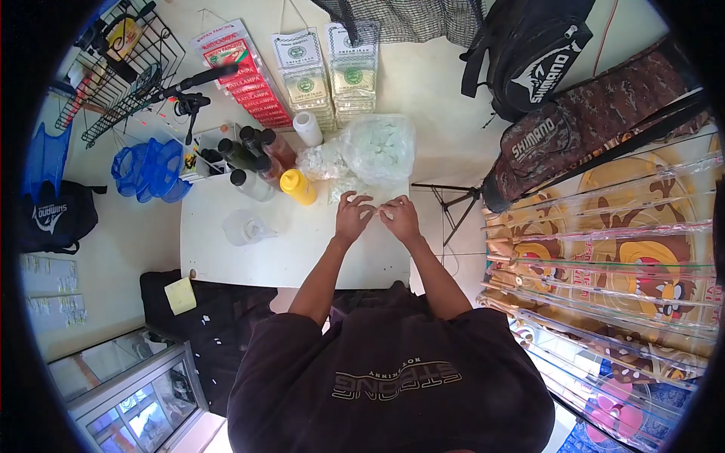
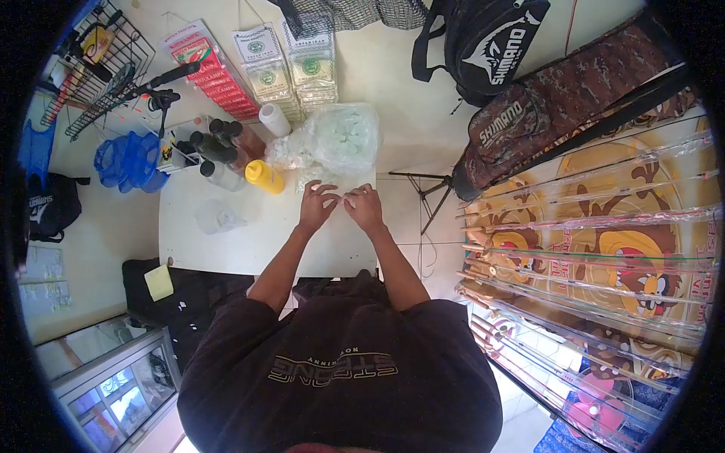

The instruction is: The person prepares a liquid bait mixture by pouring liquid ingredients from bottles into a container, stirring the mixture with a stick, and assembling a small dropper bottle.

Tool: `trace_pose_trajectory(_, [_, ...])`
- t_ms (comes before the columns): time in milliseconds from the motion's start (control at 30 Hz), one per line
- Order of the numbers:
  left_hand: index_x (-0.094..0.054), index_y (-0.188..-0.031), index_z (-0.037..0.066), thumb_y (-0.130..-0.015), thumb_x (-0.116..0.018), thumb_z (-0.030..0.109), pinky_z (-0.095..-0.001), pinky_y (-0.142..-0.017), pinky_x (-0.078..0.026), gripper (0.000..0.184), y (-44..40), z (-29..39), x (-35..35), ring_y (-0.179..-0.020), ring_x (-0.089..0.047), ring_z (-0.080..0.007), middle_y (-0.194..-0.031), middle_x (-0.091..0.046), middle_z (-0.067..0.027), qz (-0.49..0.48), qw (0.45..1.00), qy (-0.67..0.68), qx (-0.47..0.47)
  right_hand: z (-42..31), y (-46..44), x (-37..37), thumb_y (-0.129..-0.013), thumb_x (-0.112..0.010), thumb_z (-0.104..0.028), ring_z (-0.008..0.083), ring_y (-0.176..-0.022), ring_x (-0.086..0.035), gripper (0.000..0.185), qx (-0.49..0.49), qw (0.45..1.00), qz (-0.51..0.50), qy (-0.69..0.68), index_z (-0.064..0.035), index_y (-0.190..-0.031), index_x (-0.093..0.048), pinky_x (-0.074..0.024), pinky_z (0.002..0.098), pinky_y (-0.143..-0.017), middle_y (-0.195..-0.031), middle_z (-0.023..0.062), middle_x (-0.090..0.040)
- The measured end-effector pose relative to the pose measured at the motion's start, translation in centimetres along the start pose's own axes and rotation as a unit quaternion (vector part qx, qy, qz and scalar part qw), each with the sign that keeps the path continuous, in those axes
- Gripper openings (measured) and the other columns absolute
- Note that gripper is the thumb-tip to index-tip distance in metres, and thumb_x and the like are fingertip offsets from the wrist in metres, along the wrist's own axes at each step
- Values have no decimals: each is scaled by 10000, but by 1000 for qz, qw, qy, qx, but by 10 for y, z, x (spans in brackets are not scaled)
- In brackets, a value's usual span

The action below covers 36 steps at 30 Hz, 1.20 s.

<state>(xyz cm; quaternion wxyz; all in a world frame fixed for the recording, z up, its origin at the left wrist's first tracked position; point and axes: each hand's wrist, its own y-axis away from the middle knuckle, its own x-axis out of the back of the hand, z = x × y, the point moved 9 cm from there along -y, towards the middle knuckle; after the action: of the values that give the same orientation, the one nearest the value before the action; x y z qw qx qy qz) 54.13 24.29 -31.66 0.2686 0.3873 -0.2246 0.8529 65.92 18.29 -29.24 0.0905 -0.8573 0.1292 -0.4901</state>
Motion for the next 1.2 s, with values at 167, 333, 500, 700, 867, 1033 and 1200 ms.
trace_pose_trajectory(167, [-769, -873, 210, -786, -724, 184, -383, -1051, -386, 102, 0, 3, 3, -1254, -415, -302, -1163, -662, 58, 12, 1000, -9, -11, -4, -1, 3, -769, -709, -178, 219, -928, -584, 117, -2, 1000, -6, 7, -151, -878, -742, -481, 370, -814, -905, -5, -703])
trace_pose_trajectory(333, [-769, -872, 203, -775, -725, 164, -388, -1059, -377, 113, 0, 5, 4, -1247, -428, -306, -1147, -671, 51, 4, 1000, -10, -12, -4, -1, 2, -766, -708, -174, 221, -937, -584, 105, 1, 1000, -15, 19, -147, -864, -735, -485, 371, -815, -916, -4, -703])
trace_pose_trajectory(500, [-768, -870, 200, -775, -722, 163, -387, -1061, -374, 113, -1, 6, 5, -1237, -439, -305, -1130, -681, 50, 12, 1000, -7, -16, -4, -1, 1, -767, -703, -169, 224, -946, -582, 106, -5, 1000, -20, 21, -147, -867, -733, -489, 372, -814, -930, -1, -704])
trace_pose_trajectory(700, [-769, -869, 210, -783, -714, 172, -380, -1059, -374, 109, -1, 6, 5, -1230, -443, -300, -1125, -685, 54, 8, 1000, -10, -14, -4, 0, -1, -772, -697, -173, 225, -934, -577, 104, -7, 999, -20, 34, -158, -868, -735, -489, 373, -813, -932, -1, -701])
trace_pose_trajectory(867, [-769, -868, 225, -787, -714, 179, -376, -1067, -365, 108, 0, 5, 5, -1244, -435, -290, -1138, -683, 61, 4, 1000, -10, -6, -5, -2, -3, -780, -689, -171, 233, -918, -576, 91, -2, 998, -44, 40, -164, -861, -731, -489, 369, -809, -920, -5, -702])
trace_pose_trajectory(1033, [-771, -874, 235, -798, -714, 225, -382, -1062, -365, 96, -1, 4, 0, -1263, -419, -279, -1174, -669, 81, 1, 1000, -20, -11, -1, 1, -2, -772, -682, -160, 247, -962, -558, 68, -21, 999, -43, 7, -164, -836, -704, -463, 394, -828, -904, -8, -676])
trace_pose_trajectory(1200, [-770, -876, 212, -801, -723, 236, -374, -1074, -361, 91, 1, 4, -2, -1259, -418, -282, -1225, -646, 62, -5, 1000, -7, -2, -4, 3, 6, -771, -701, -151, 230, -911, -577, 100, -21, 999, -39, 16, -163, -866, -732, -481, 366, -826, -921, -9, -706])
